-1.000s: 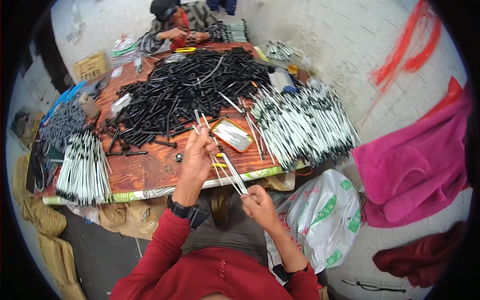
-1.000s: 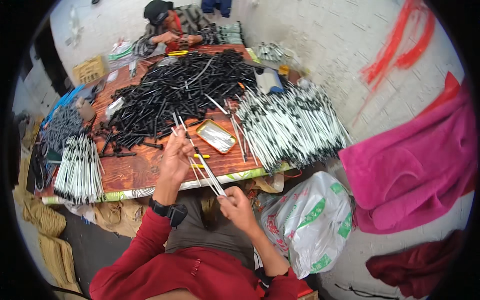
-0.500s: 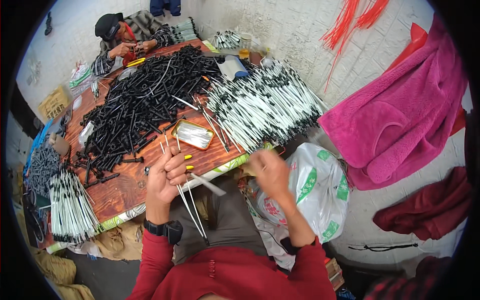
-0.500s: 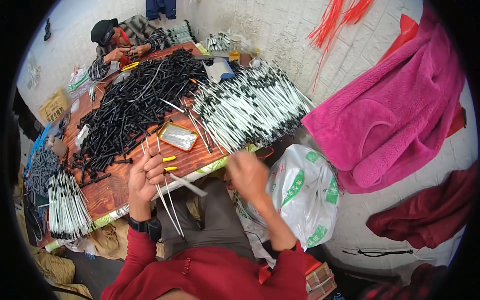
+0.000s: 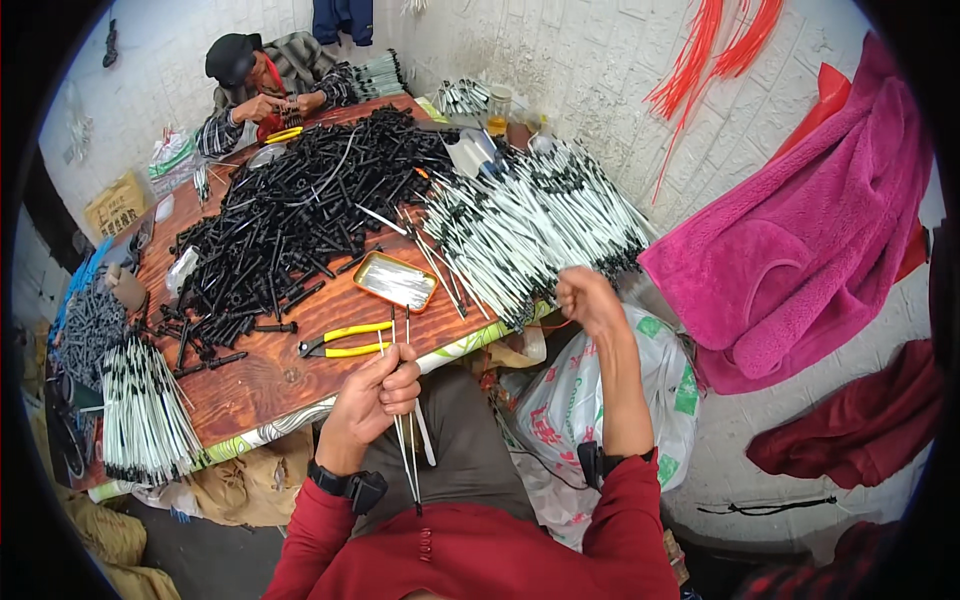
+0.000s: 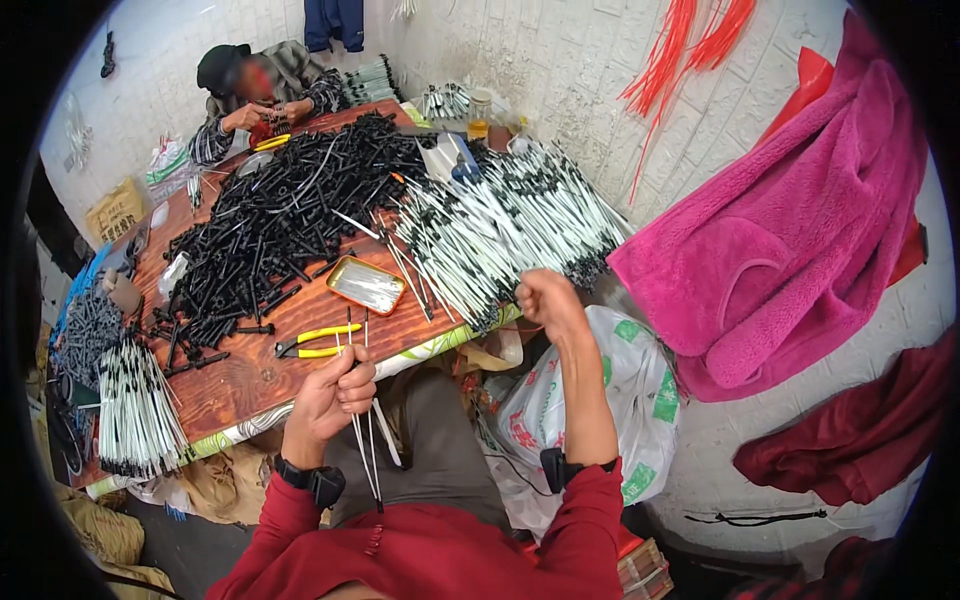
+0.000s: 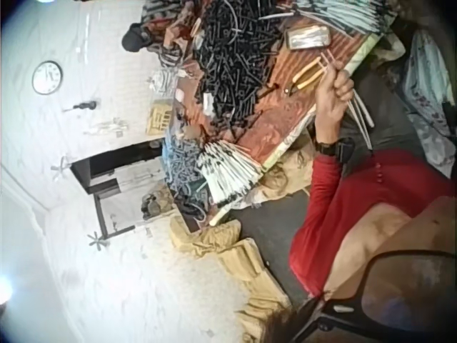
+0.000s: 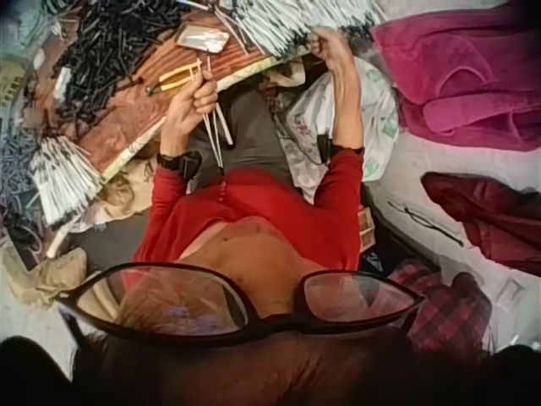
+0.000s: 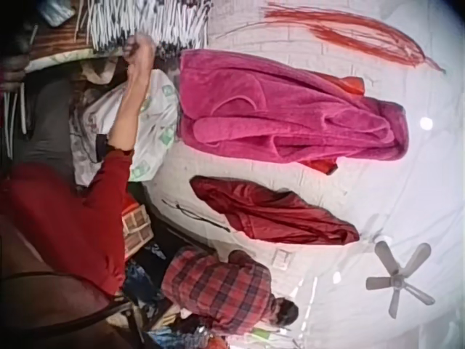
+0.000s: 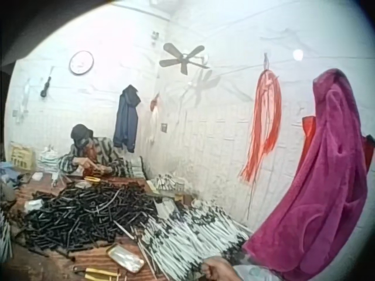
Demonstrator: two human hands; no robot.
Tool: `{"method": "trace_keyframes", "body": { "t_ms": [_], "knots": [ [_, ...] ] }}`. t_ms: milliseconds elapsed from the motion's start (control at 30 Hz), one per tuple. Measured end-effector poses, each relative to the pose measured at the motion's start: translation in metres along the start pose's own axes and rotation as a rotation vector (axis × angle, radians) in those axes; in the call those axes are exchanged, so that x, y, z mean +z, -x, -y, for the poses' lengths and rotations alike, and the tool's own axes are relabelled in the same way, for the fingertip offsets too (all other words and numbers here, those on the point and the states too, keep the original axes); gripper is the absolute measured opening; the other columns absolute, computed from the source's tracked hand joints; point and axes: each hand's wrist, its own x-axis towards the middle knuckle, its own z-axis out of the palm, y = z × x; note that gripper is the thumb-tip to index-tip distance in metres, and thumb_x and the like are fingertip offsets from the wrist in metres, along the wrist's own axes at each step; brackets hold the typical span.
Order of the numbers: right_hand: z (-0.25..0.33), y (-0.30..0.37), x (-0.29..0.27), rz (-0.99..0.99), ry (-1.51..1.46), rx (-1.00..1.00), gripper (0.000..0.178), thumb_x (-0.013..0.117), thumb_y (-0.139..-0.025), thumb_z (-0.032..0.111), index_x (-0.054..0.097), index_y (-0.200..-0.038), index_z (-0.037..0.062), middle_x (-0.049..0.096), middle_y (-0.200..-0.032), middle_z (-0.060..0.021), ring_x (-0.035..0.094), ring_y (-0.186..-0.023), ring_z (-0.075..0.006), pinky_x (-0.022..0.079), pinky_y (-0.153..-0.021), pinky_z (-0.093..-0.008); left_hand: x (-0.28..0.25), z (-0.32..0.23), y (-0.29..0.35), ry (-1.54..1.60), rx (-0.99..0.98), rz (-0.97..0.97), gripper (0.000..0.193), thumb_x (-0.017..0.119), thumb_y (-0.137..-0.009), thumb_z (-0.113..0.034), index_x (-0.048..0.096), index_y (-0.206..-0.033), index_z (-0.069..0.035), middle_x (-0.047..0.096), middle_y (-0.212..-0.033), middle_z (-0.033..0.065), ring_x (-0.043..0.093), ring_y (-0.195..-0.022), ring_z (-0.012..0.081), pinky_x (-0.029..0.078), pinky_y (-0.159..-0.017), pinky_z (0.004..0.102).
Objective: Sorting and bundling electrical wire harnesses with plastic connectors at a factory workbench.
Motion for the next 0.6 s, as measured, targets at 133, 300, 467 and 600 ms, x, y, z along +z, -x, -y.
{"method": "trace_keyframes", "body": {
  "t_ms": [133, 300, 467, 600],
  "knots": [
    [-0.005, 0.021, 0.017, 0.054, 0.017, -0.108, 0.014, 0.061, -0.090, 0.020, 0.053, -0.091, 0.0097, 0.052, -0.069, 0.0013, 0.047, -0.058, -0.0093, 0.036, -0.052, -0.0233, -0.010, 0.002, 0.001, -0.005, 0.045, -0.047, 0.025, 0.041, -0.106, -0.028, 0.056, -0.108, -0.007, 0.034, -0.069, -0.0048, 0.031, -0.058, 0.0046, 0.030, -0.051, 0.0190],
    [-0.030, 0.062, 0.055, 0.239, 0.148, -0.206, 0.015, 0.060, -0.093, 0.020, 0.051, -0.096, 0.0078, 0.053, -0.069, -0.0016, 0.048, -0.059, -0.0101, 0.038, -0.054, -0.0240, 0.004, -0.009, -0.021, -0.087, 0.344, -0.359, 0.029, 0.044, -0.106, -0.026, 0.054, -0.123, -0.005, 0.046, -0.080, -0.0022, 0.041, -0.066, 0.0067, 0.035, -0.056, 0.0209],
    [-0.066, 0.081, 0.075, 0.422, 0.260, -0.036, 0.014, 0.059, -0.095, 0.016, 0.050, -0.098, 0.0050, 0.060, -0.071, -0.0041, 0.055, -0.060, -0.0098, 0.044, -0.055, -0.0235, 0.009, -0.022, -0.031, -0.198, 0.520, -0.410, 0.036, 0.046, -0.105, -0.026, 0.050, -0.133, -0.005, 0.054, -0.093, -0.0006, 0.051, -0.078, 0.0082, 0.039, -0.061, 0.0218],
    [-0.069, 0.082, 0.084, 0.486, 0.249, 0.015, 0.014, 0.059, -0.095, 0.015, 0.050, -0.099, 0.0049, 0.060, -0.070, -0.0049, 0.055, -0.060, -0.0109, 0.045, -0.056, -0.0247, -0.001, -0.026, -0.038, -0.412, 0.677, -0.397, 0.035, 0.046, -0.105, -0.025, 0.049, -0.133, -0.006, 0.055, -0.097, -0.0016, 0.053, -0.082, 0.0084, 0.042, -0.065, 0.0228]
  ]
}}
